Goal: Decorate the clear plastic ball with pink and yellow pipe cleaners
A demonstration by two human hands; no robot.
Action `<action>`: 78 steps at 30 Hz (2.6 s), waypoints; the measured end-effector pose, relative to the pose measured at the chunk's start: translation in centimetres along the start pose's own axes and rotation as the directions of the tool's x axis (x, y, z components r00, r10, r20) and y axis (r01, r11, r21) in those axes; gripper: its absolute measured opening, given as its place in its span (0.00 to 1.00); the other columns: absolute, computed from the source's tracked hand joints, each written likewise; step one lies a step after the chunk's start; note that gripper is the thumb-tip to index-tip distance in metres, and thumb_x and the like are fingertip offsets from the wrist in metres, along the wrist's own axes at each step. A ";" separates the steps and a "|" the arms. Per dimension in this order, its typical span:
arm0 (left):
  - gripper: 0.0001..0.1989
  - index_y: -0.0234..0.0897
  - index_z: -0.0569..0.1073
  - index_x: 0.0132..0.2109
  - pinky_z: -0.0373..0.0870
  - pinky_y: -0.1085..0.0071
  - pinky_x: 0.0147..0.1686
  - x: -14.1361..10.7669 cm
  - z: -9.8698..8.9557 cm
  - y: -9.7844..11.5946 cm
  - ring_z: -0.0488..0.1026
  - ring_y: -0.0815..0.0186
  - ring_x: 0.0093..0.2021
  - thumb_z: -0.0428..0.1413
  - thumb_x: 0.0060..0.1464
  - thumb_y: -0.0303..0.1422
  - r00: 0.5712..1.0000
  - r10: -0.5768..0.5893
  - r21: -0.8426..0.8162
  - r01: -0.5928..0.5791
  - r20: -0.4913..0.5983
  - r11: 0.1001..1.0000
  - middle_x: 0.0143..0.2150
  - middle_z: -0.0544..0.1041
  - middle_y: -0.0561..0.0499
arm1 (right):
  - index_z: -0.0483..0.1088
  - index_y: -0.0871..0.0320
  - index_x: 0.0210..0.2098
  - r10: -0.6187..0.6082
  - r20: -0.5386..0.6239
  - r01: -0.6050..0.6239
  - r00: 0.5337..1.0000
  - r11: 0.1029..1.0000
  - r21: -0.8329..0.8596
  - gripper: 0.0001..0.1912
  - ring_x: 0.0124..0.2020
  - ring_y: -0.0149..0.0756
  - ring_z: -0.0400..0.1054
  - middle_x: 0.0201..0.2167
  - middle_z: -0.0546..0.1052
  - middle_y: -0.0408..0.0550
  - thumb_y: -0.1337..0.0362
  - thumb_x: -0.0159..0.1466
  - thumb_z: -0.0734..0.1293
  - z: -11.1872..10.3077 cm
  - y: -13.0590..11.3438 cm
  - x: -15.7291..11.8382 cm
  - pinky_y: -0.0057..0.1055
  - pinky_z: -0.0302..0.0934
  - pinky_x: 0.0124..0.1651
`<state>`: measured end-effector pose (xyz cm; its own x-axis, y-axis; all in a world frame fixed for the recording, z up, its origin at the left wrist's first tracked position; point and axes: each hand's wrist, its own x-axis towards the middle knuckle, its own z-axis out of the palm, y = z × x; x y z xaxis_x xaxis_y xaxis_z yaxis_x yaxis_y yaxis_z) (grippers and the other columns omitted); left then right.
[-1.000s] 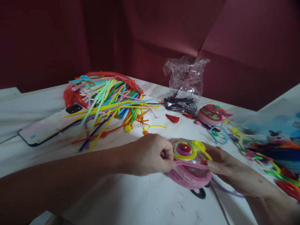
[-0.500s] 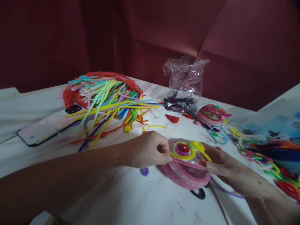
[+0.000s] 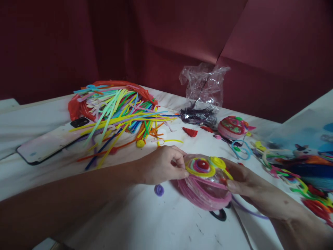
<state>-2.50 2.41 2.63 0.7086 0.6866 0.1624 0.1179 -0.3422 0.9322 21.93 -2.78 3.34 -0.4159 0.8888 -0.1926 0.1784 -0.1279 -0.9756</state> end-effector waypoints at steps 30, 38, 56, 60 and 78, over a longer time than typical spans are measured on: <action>0.33 0.37 0.63 0.55 0.67 0.62 0.43 -0.1 1.7 -2.1 0.71 0.58 0.46 0.64 0.40 0.33 0.990 -0.074 -0.378 0.114 0.118 0.919 0.49 0.73 0.44 | 0.61 0.55 0.60 -0.094 0.103 0.081 0.990 0.989 0.126 0.39 0.60 0.52 0.59 0.58 0.69 0.56 0.51 0.53 0.73 0.1 0.4 -0.4 0.47 0.53 0.60; 0.32 0.37 0.63 0.52 0.66 0.67 0.40 -0.5 1.9 -1.4 0.70 0.59 0.44 0.63 0.39 0.34 0.989 -0.103 -0.400 0.137 0.104 0.906 0.48 0.73 0.45 | 0.64 0.55 0.58 -0.096 0.112 0.083 0.989 0.990 0.114 0.35 0.58 0.51 0.62 0.57 0.71 0.55 0.49 0.55 0.70 0.4 -0.1 -0.4 0.45 0.55 0.58; 0.33 0.40 0.63 0.56 0.64 0.59 0.53 -0.5 2.1 -1.8 0.67 0.51 0.56 0.65 0.43 0.34 0.988 0.145 -0.579 -0.089 0.052 0.810 0.55 0.70 0.44 | 0.67 0.53 0.55 -0.172 0.035 0.145 0.985 0.911 0.386 0.32 0.58 0.49 0.62 0.55 0.73 0.54 0.47 0.55 0.68 0.6 0.8 -0.5 0.45 0.50 0.61; 0.31 0.37 0.63 0.56 0.62 0.56 0.55 -0.4 1.8 -1.2 0.67 0.51 0.56 0.64 0.44 0.33 0.987 0.155 -0.572 -0.107 0.036 0.813 0.55 0.69 0.42 | 0.65 0.54 0.56 -0.187 0.046 0.153 0.981 0.901 0.407 0.30 0.57 0.46 0.65 0.54 0.73 0.54 0.53 0.56 0.70 0.8 0.6 -0.5 0.45 0.51 0.61; 0.34 0.38 0.65 0.56 0.65 0.52 0.53 0.0 2.0 -2.1 0.68 0.47 0.54 0.65 0.41 0.37 0.985 0.171 -0.557 -0.136 0.011 0.819 0.55 0.71 0.40 | 0.67 0.54 0.55 -0.158 0.012 0.139 0.987 0.900 0.413 0.32 0.50 0.43 0.70 0.51 0.76 0.54 0.53 0.53 0.73 0.8 0.6 0.0 0.42 0.57 0.57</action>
<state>-1.35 1.88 0.01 0.7261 0.6106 0.3162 -0.3873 -0.0168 0.9218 21.35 -3.19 2.67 -0.4495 0.8925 -0.0375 -0.2657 -0.1736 -0.9483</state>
